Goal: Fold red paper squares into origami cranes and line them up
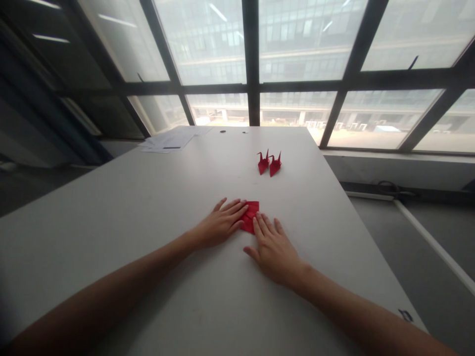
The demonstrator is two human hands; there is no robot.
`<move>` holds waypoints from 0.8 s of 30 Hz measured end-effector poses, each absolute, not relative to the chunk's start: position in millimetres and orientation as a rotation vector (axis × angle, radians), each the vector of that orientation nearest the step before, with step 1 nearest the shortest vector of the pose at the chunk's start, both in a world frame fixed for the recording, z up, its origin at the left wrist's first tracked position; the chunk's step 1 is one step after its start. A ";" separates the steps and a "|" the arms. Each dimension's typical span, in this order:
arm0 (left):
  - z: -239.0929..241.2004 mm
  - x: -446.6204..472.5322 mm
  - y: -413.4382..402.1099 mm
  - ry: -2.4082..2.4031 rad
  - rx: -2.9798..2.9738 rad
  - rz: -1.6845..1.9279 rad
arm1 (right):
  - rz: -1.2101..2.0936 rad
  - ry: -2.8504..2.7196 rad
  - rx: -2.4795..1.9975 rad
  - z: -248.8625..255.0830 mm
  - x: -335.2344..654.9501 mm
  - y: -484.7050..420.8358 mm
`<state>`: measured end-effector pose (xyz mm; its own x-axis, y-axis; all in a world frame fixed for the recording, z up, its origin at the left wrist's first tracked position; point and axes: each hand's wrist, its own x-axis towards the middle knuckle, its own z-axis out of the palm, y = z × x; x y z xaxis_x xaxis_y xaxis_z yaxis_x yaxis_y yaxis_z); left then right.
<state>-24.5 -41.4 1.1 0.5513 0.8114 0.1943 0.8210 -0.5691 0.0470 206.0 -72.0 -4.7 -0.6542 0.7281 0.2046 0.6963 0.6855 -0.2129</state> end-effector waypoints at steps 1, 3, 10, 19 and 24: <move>3.0 -23.7 -42.0 -1.405 -2.736 -0.302 | 0.175 -2.648 -1.146 -7.7 205.8 -72.8; 7.2 -21.2 -43.1 -1.327 -2.818 -0.303 | 0.185 -2.668 -1.137 -11.6 206.8 -72.5; 4.7 -15.9 -42.8 -1.267 -3.069 -0.216 | 0.204 -2.677 -1.112 -10.7 208.8 -70.5; 3.0 -16.9 -41.7 -1.266 -3.074 -0.235 | 0.218 -2.410 -1.373 -2.8 207.5 -63.4; 8.1 -11.4 -44.6 -1.293 -3.046 -0.289 | 0.193 -2.462 -1.357 -3.7 207.0 -63.3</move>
